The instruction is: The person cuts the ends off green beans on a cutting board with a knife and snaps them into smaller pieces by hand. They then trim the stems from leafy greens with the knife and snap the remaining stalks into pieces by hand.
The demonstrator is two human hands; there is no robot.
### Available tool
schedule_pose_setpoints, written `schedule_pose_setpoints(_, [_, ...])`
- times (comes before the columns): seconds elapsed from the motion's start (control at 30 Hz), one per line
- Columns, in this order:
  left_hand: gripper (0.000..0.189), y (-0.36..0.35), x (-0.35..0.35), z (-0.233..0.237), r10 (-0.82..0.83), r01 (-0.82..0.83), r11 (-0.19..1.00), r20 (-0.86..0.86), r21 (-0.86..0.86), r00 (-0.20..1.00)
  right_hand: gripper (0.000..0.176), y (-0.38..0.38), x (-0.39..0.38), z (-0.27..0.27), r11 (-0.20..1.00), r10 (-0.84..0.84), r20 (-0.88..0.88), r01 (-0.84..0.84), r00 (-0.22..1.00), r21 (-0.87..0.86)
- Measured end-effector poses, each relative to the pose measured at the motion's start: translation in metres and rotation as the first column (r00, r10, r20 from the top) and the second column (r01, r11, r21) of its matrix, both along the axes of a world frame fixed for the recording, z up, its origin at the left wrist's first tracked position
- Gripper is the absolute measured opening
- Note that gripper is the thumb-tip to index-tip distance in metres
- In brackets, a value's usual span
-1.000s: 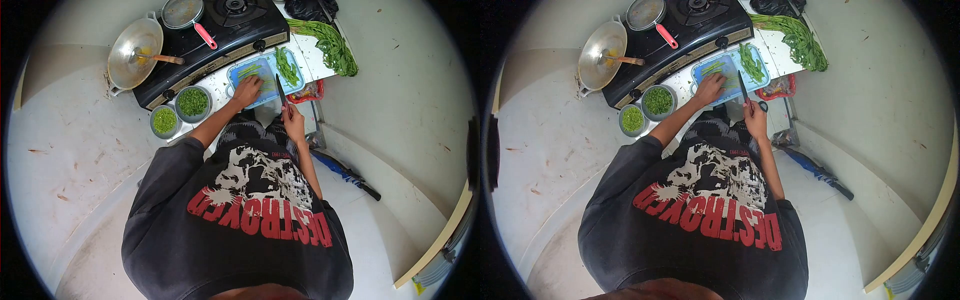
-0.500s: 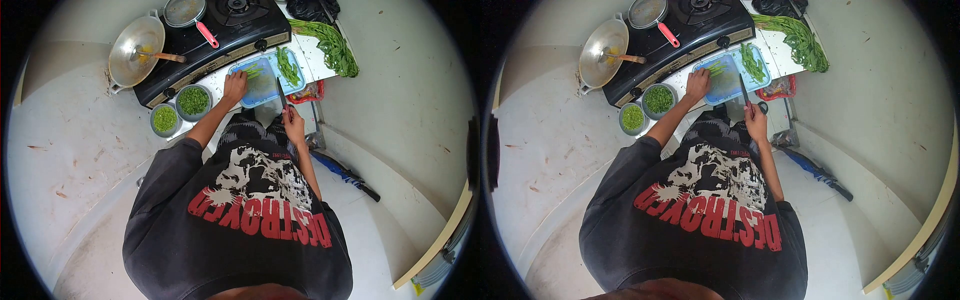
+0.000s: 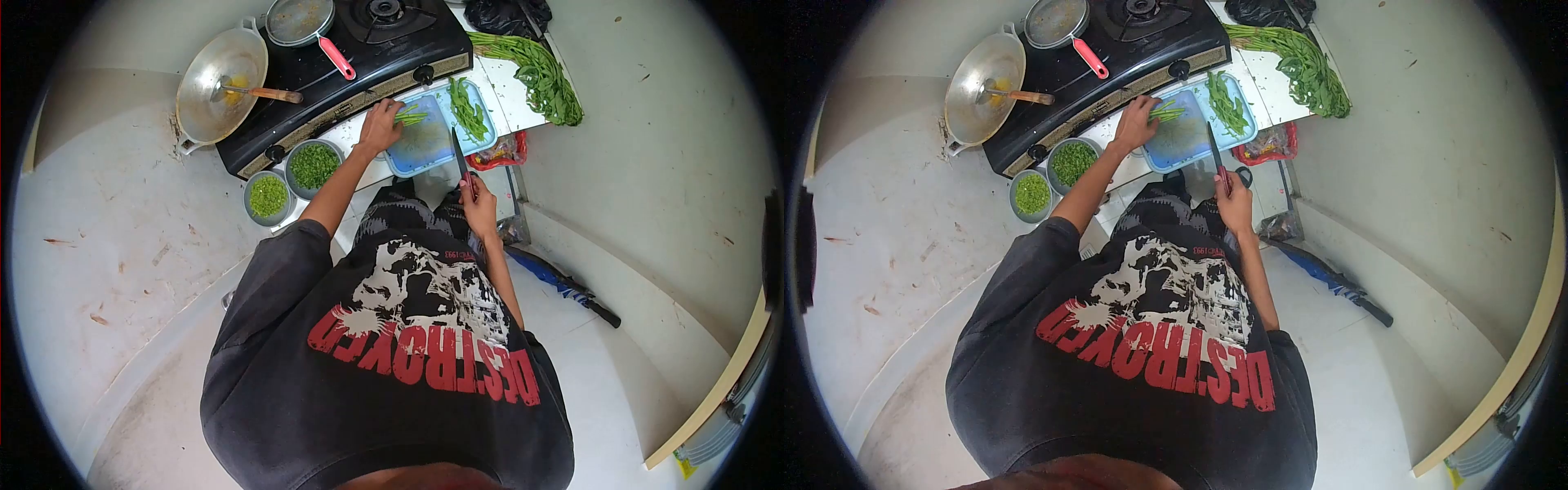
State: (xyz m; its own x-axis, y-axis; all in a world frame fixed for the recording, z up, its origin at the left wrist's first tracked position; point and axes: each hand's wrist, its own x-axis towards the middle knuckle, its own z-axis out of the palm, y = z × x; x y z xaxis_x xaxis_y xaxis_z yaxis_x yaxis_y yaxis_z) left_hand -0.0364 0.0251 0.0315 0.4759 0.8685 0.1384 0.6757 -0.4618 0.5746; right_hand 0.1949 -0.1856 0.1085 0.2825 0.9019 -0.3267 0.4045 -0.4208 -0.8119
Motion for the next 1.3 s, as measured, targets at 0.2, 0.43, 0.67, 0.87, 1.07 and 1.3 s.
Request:
schedule_pose_setpoints(0.2, [0.038, 0.003, -0.010, -0.004, -0.022, 0.022, 1.000, -0.031, -0.003, 0.999, 0.032, -0.001, -0.004, 0.001, 1.000, 0.005, -0.004, -0.006, 1.000, -0.006])
schedule_pose_setpoints(0.43, [0.026, -0.006, -0.010, -0.013, 0.315, -0.309, 0.949, 0.265, -0.063, 0.912, 0.031, 0.001, -0.007, -0.004, 1.000, 0.012, -0.003, -0.012, 1.000, 0.005])
schedule_pose_setpoints(0.67, [0.025, -0.059, -0.018, -0.008, 0.375, -0.352, 0.924, 0.180, -0.147, 0.909, 0.031, 0.004, -0.011, -0.003, 1.000, 0.013, -0.032, -0.013, 0.999, -0.005])
schedule_pose_setpoints(0.87, [0.026, -0.083, -0.018, -0.015, 0.457, -0.405, 0.877, 0.192, -0.259, 0.869, 0.031, 0.010, -0.016, -0.008, 0.998, 0.063, 0.007, -0.063, 0.998, 0.008])
schedule_pose_setpoints(1.07, [0.026, -0.086, -0.019, -0.007, 0.531, -0.467, 0.835, 0.207, -0.290, 0.822, 0.031, 0.013, -0.019, -0.008, 0.999, 0.050, -0.031, -0.049, 0.998, 0.014])
schedule_pose_setpoints(1.3, [0.023, -0.073, -0.024, -0.014, 0.462, -0.407, 0.860, 0.131, -0.306, 0.877, 0.033, 0.014, -0.019, -0.007, 0.996, 0.084, 0.005, -0.084, 0.996, 0.000])
